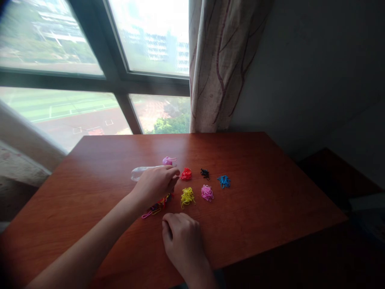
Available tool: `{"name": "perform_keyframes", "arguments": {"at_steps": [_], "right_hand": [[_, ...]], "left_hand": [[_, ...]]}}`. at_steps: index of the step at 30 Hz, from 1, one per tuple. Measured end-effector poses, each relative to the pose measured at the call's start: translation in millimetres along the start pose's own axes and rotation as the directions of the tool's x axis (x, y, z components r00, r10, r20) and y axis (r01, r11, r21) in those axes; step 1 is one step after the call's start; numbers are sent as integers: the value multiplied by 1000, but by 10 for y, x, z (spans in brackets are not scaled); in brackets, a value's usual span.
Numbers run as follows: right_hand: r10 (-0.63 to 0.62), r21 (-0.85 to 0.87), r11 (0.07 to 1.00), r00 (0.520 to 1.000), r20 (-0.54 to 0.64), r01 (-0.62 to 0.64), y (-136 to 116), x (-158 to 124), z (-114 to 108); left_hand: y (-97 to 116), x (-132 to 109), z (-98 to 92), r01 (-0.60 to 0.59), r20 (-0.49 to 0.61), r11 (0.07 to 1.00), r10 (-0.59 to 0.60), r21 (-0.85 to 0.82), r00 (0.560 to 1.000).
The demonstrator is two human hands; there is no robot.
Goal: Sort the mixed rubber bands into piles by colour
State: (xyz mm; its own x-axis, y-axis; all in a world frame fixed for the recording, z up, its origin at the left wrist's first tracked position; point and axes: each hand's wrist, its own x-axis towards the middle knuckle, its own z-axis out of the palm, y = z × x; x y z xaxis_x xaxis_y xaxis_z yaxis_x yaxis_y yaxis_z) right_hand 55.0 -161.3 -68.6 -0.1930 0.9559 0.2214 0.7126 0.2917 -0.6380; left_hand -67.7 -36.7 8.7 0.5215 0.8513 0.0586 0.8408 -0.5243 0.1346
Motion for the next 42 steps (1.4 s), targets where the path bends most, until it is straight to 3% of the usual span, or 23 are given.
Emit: {"name": "perform_keyframes", "arguments": {"at_steps": [4, 9, 17, 24, 42], "right_hand": [[1, 2, 1000, 1000, -5, -1, 10, -12, 5], [-4, -16, 1000, 1000, 9, 4, -4, -9, -7], [4, -72, 997, 1000, 15, -3, -38, 25, -20], [20, -85, 996, 1000, 15, -19, -53, 44, -13], [12, -100, 995, 1000, -15, -13, -64, 75, 33]], "left_hand": [[-97, -376, -37, 3, -27, 1000, -4, -27, 1000], [-232, -824, 108, -37, -70, 988, 26, -151, 997], [-303, -1295, 382, 100, -78, 961, -123, -257, 989], [-287, -1390, 509, 181, -83, 941, -213, -287, 974], [-280, -1367, 530, 164, -81, 953, -190, -256, 978]]}}
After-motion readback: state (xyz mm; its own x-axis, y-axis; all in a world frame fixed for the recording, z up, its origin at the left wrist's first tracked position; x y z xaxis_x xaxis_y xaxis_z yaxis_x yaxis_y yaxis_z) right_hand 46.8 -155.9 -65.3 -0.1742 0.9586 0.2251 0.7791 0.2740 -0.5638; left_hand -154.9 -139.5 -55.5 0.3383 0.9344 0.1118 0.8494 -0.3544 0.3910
